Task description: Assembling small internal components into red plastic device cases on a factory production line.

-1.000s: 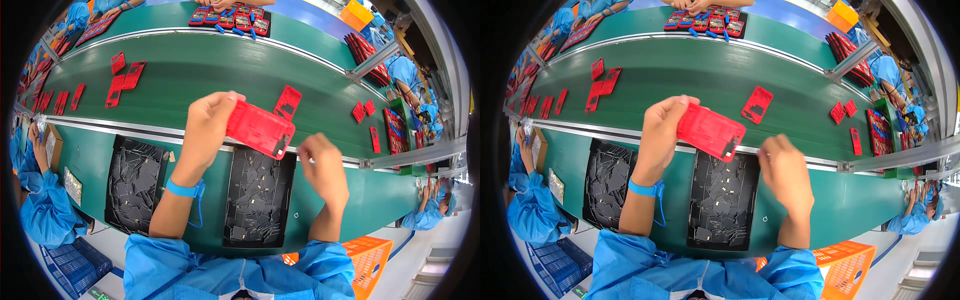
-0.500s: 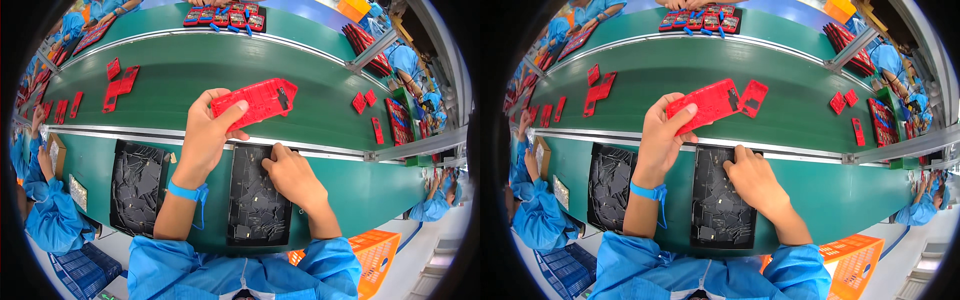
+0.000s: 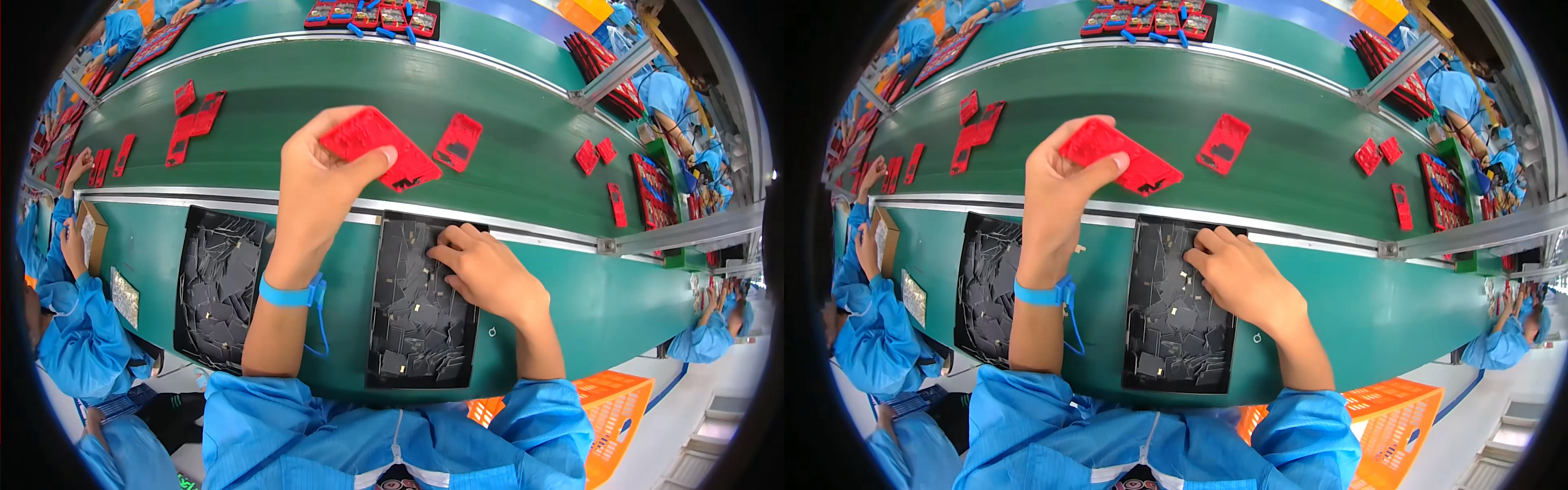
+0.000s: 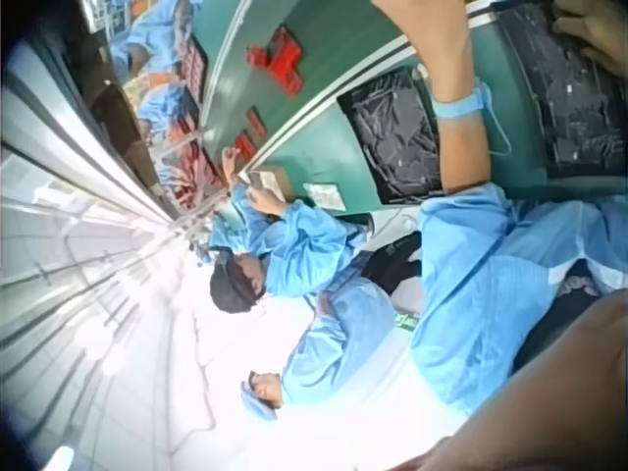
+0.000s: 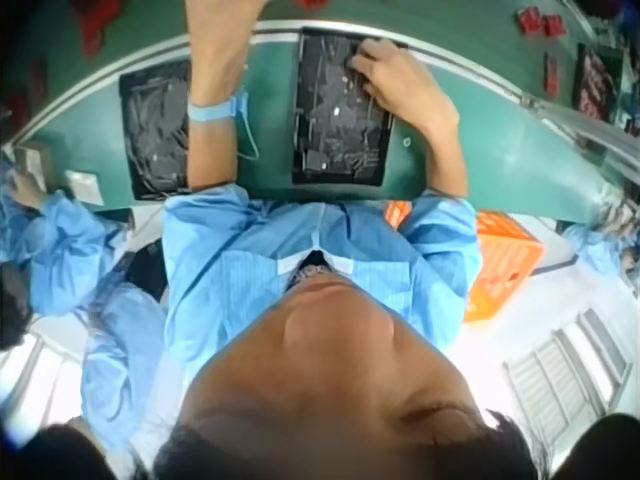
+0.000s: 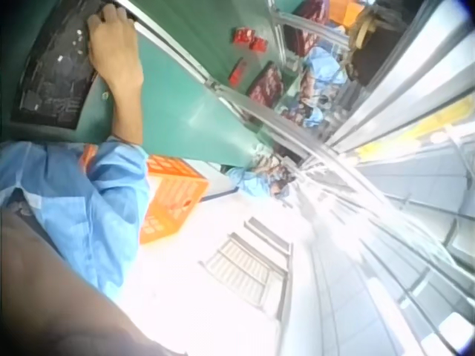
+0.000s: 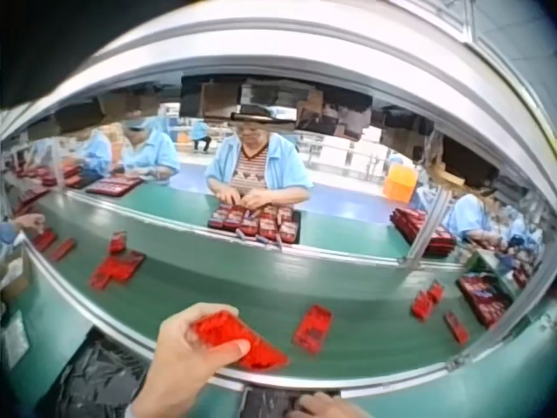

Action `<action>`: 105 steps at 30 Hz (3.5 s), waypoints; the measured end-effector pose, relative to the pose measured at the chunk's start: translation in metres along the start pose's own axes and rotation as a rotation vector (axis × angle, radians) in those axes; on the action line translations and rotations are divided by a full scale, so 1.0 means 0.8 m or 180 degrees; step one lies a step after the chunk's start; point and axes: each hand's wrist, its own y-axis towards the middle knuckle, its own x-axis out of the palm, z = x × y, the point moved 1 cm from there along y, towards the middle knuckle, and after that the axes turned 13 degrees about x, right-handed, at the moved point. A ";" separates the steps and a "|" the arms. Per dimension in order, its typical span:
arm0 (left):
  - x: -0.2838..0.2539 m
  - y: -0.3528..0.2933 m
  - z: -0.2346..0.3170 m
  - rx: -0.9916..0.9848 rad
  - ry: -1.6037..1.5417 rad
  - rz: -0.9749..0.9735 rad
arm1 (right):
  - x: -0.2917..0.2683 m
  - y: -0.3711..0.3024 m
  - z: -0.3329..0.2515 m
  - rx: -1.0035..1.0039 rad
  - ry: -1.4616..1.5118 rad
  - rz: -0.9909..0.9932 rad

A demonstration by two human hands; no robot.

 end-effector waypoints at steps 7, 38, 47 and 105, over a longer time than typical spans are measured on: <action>0.002 -0.004 -0.015 -0.0543 -0.1346 0.0351 | -0.013 -0.003 0.009 -0.0409 0.0426 -0.0211; 0.048 -0.018 -0.013 -0.1058 -0.1582 -0.0588 | -0.087 0.033 -0.017 0.0023 0.3842 0.2052; 0.041 -0.019 -0.013 -0.0865 -0.1077 -0.0590 | -0.080 0.045 -0.004 0.0353 0.3987 0.2073; 0.062 -0.037 0.004 -0.0535 -0.1461 -0.0543 | -0.025 0.046 -0.030 0.0243 0.2703 0.3213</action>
